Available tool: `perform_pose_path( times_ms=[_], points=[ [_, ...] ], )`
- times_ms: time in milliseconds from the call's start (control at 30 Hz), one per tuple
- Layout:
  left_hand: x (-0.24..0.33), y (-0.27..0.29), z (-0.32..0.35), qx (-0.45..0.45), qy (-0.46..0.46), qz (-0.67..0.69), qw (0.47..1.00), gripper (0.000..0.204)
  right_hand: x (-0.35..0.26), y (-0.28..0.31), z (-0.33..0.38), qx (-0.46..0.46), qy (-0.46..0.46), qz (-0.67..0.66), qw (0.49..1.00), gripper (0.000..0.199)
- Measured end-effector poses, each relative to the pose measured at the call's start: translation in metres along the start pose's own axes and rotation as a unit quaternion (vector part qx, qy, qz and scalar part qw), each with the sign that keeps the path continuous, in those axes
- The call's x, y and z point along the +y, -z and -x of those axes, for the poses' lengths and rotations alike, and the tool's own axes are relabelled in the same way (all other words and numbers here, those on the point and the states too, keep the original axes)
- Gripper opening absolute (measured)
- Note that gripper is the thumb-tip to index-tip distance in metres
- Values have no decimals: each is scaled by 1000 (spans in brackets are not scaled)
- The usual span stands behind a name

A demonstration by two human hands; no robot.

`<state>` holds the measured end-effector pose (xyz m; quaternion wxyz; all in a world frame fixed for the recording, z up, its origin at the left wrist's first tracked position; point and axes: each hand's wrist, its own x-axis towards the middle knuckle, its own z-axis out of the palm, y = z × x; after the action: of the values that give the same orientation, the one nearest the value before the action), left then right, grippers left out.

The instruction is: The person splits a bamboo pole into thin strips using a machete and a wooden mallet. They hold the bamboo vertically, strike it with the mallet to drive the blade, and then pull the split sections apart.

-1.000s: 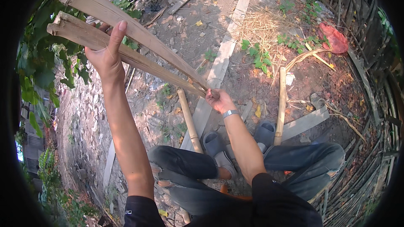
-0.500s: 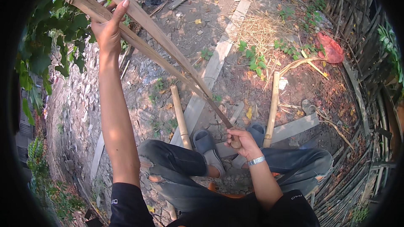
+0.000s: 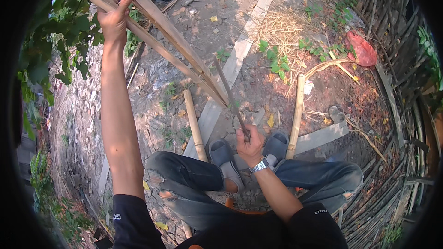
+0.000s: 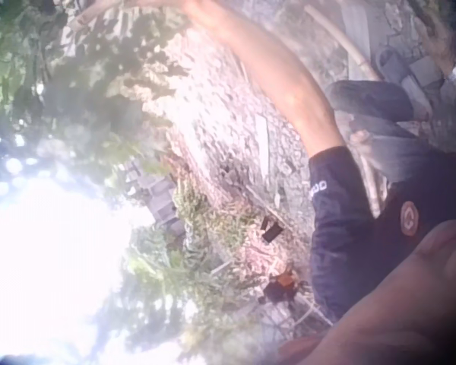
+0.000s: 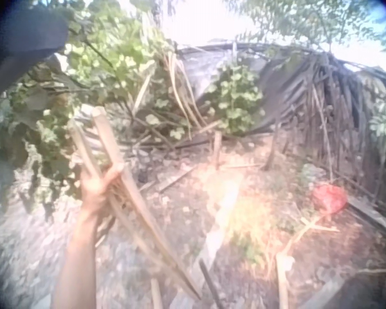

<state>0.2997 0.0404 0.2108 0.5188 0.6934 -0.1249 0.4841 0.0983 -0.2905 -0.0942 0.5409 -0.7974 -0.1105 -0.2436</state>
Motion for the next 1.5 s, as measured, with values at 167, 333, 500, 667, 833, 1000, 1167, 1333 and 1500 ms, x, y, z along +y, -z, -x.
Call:
perform_pose_path(
  times_ms=[167, 333, 500, 667, 833, 1000, 1167, 1333, 1500],
  points=[
    [5, 0, -2, -21, 6, 28, 999, 49, 113, -66, 52, -176, -122, 117, 970, 33],
    [17, -5, 3, -24, 18, 42, 999, 54, 220, -74, 93, -340, -261, 240, 871, 38],
    [12, 27, 9, -12, 61, 43, 997, 55, 164, -36, 73, -278, -244, 144, 918, 37],
    [13, 36, 13, -30, 71, 77, 994, 65, 43, -11, -4, -129, -147, -13, 981, 33],
    [18, 27, 14, -31, 45, 68, 996, 75, 49, -54, -2, -17, 162, -182, 970, 30],
    [31, 8, 13, -36, 55, 81, 995, 77, 198, -79, 94, -349, -282, 255, 857, 44],
    [27, 22, 22, -40, 59, 48, 996, 72, 201, -69, 109, -318, -305, 142, 886, 46],
    [5, 32, 8, -6, 65, -1, 998, 84, 80, -33, 27, -216, -264, 12, 940, 49],
    [8, 17, 9, 2, 54, 20, 998, 88, 25, -45, -17, -7, 26, -239, 971, 52]
  ],
)
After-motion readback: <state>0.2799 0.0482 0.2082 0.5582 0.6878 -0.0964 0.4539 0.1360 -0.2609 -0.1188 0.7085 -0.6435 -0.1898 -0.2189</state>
